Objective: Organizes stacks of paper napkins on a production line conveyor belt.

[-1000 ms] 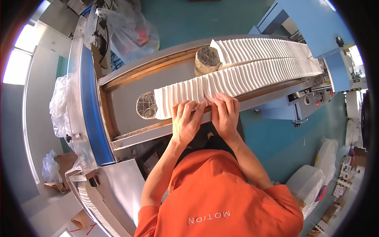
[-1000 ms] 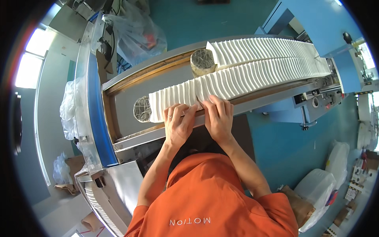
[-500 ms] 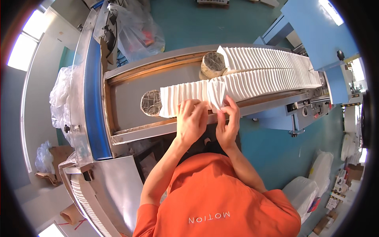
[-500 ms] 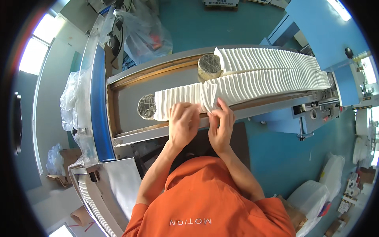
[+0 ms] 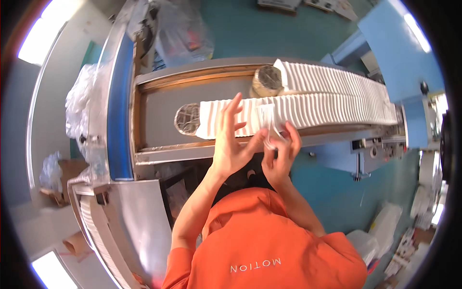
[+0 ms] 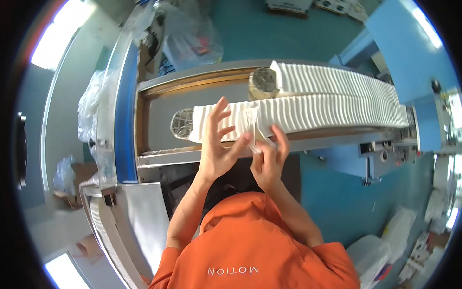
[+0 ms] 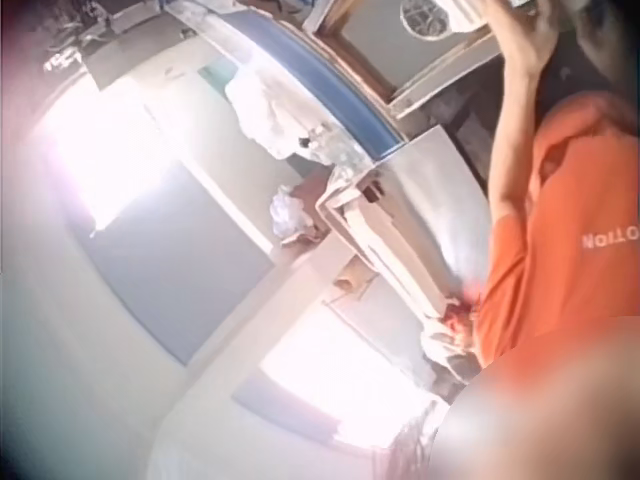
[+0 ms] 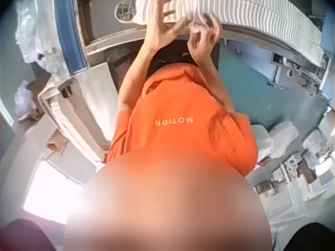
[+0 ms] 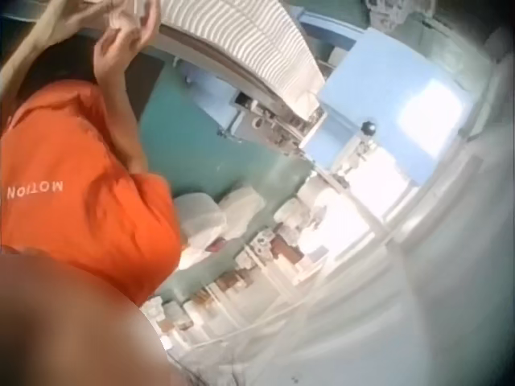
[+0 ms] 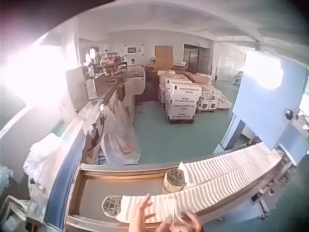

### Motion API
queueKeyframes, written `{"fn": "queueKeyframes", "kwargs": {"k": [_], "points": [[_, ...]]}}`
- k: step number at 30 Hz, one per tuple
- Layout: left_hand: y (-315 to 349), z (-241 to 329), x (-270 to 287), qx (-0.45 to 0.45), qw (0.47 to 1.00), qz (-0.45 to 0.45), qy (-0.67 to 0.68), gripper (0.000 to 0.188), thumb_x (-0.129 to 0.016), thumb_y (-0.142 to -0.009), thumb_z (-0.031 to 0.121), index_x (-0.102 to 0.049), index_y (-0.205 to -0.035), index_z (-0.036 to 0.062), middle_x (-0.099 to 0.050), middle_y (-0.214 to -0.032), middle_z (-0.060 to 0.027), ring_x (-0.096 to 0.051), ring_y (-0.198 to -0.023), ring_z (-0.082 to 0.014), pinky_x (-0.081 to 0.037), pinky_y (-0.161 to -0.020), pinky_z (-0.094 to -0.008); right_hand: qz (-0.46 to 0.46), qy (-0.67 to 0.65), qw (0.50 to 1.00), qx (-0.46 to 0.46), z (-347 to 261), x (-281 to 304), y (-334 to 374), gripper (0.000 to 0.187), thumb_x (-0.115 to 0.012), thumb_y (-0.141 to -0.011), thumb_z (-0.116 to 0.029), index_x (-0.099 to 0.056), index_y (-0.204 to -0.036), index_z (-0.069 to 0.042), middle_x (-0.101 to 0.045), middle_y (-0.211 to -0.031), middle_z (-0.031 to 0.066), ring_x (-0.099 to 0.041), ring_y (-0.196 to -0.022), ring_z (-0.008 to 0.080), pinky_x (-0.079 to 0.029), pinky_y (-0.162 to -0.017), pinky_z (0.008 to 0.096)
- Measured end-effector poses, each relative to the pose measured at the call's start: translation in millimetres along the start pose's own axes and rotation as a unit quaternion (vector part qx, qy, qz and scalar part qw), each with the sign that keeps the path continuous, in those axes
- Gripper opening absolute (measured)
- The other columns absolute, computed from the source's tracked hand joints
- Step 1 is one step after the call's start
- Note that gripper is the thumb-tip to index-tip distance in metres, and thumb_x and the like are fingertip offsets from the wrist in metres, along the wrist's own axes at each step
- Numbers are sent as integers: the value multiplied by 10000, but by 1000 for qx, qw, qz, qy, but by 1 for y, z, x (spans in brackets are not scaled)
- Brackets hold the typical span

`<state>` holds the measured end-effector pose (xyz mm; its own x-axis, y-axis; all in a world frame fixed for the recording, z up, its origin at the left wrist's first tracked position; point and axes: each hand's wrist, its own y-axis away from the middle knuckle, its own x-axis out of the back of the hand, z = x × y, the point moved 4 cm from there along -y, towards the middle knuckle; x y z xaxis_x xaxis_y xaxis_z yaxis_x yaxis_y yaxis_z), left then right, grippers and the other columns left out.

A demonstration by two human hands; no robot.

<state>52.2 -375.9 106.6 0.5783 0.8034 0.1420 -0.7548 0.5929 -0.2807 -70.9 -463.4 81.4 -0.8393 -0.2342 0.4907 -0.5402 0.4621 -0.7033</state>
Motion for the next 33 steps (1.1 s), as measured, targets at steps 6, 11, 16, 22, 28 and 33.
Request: {"fn": "queueKeyframes", "kwargs": {"k": [6, 11, 16, 22, 28, 33], "points": [[57, -3, 73, 132, 947, 50, 288, 334, -681, -939, 124, -515, -1217, 40, -601, -1152, -57, -600, -1037, -128, -489, -924, -324, -196, -251, 940, 119, -54, -34, -8, 224, -561, -924, 50, -482, -1116, -35, -619, -1155, 213, -634, -1012, 388, -527, -864, 466], [173, -33, 171, 161, 876, 335, 308, 222, -674, -960, 207, -592, -1083, 41, -621, -945, -16, -604, -889, -99, -507, -801, -270, -407, -382, 791, 249, -160, -112, 9, 280, -567, -853, 86, -529, -1105, -30, -611, -1121, 188, -620, -982, 396, -519, -830, 448], [351, -51, 241, 124, 630, 695, 322, 203, -618, -1002, 230, -594, -891, 61, -586, -795, 0, -526, -683, -27, -468, -624, -137, -531, -503, 583, 352, -289, -173, 81, 323, -594, -812, 127, -530, -1080, -43, -608, -1096, 140, -610, -987, 370, -511, -857, 423], [498, -50, 272, 16, 466, 847, 256, 264, -576, -1018, 193, -507, -1190, 5, -584, -1101, -100, -634, -972, -156, -554, -842, -247, -702, -448, 523, 181, -373, -264, 185, 247, -536, -864, 108, -547, -1054, -51, -622, -922, 65, -558, -760, 84, -457, -694, 235], [521, -46, 277, 120, 539, 834, -18, 589, -706, -929, 303, -463, -1405, 56, -460, -1436, -197, -462, -1323, -297, -424, -1054, -406, -748, -487, 447, 60, -421, -266, 195, 265, -543, -905, 78, -537, -1144, -36, -622, -1011, 43, -595, -878, 97, -472, -757, 217], [508, -31, 249, 384, 490, 577, -529, 589, -787, -807, 364, -583, -1312, 140, -531, -1388, -104, -457, -1317, -317, -308, -1074, -485, -799, -463, 382, 17, -408, -323, 208, 391, -634, -923, -113, -517, -1284, -17, -631, -1157, 93, -622, -1011, 172, -520, -869, 308]]}}
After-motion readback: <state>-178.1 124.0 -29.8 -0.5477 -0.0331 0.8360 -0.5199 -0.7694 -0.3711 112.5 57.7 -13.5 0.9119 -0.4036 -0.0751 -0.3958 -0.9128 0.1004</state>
